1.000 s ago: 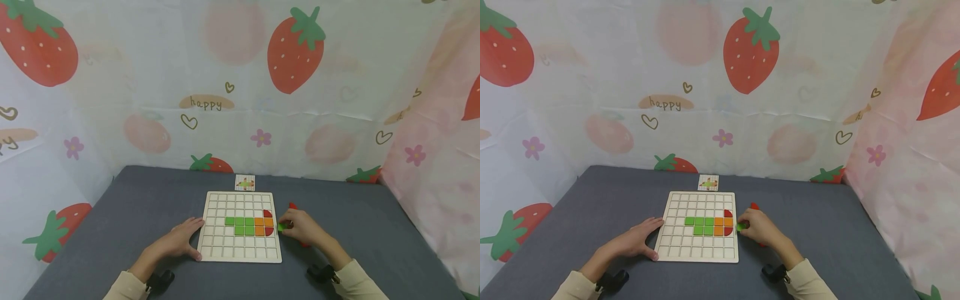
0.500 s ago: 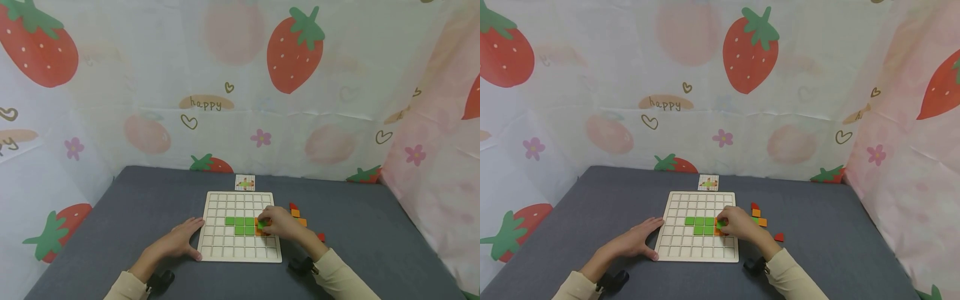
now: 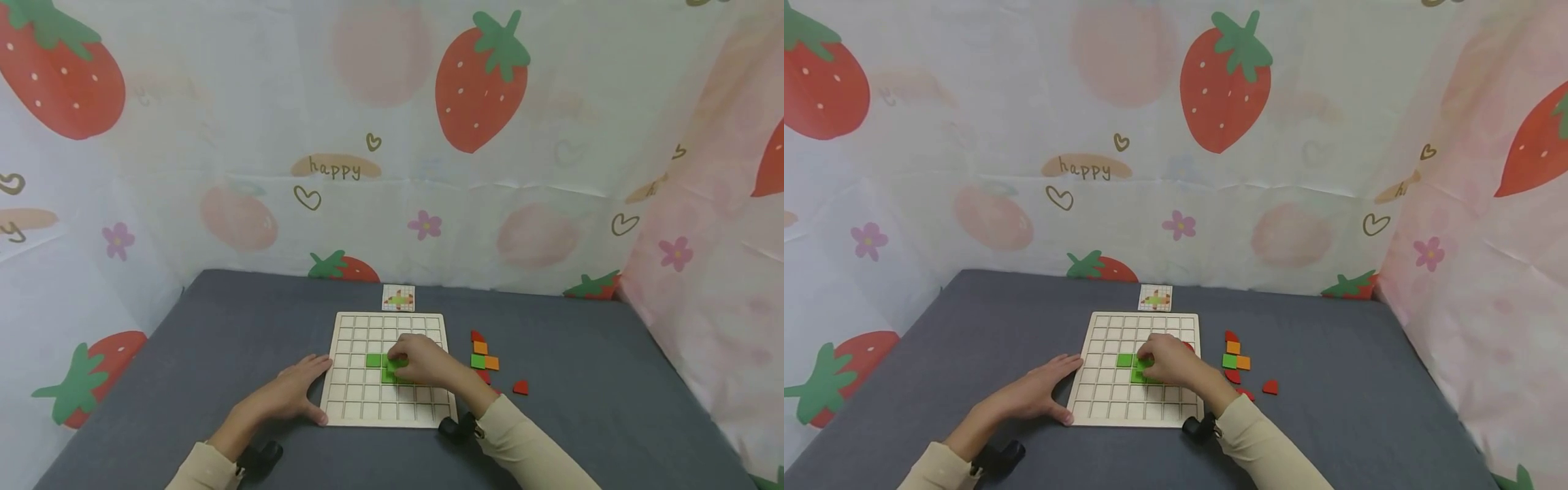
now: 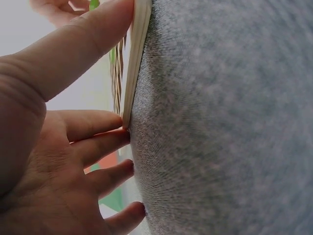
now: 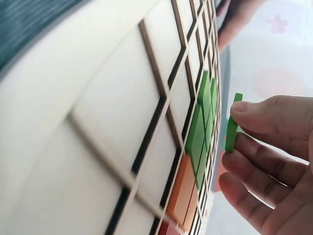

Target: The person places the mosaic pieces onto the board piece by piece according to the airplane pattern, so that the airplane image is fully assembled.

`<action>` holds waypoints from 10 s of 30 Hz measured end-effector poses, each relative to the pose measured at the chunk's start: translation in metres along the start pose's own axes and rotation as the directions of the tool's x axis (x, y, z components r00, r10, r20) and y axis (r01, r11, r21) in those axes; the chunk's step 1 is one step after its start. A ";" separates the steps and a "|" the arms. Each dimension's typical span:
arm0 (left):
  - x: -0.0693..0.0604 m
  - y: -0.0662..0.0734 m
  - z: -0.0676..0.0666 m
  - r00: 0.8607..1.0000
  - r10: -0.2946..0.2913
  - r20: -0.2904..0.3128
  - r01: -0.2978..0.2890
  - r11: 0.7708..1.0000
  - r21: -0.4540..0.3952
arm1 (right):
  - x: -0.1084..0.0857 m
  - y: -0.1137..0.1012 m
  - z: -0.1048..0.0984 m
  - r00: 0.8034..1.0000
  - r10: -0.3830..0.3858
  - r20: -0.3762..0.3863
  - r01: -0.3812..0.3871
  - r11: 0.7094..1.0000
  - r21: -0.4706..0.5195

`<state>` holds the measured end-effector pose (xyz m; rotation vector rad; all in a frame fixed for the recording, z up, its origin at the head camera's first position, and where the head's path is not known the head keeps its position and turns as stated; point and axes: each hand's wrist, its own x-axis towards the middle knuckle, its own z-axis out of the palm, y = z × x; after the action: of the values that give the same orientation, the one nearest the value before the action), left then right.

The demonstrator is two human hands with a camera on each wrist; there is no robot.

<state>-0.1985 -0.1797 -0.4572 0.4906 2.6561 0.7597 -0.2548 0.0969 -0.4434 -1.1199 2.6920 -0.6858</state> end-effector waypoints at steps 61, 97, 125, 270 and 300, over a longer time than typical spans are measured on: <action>0.001 -0.002 0.001 1.000 0.018 -0.009 -0.018 1.000 0.005 | -0.045 0.039 -0.031 0.977 0.189 -0.103 -0.189 0.982 0.009; -0.002 0.001 -0.001 1.000 0.018 -0.002 -0.018 1.000 0.010 | -0.075 0.084 -0.034 0.955 0.279 -0.097 -0.293 0.938 -0.185; 0.001 0.000 -0.001 1.000 0.009 0.002 -0.009 1.000 0.006 | -0.076 0.084 -0.036 0.962 0.251 -0.104 -0.267 0.945 -0.189; 0.000 0.003 0.001 1.000 0.009 -0.013 -0.008 1.000 0.023 | -0.003 0.014 -0.025 0.991 0.128 -0.047 -0.124 0.989 0.081; 0.000 -0.002 -0.001 1.000 0.022 -0.011 -0.021 0.999 0.025 | -0.135 0.093 -0.048 0.935 0.329 -0.131 -0.326 0.944 0.047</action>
<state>-0.1994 -0.1820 -0.4573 0.5236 2.6778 0.7387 -0.2322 0.2660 -0.4494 -0.6110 2.8756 -0.7577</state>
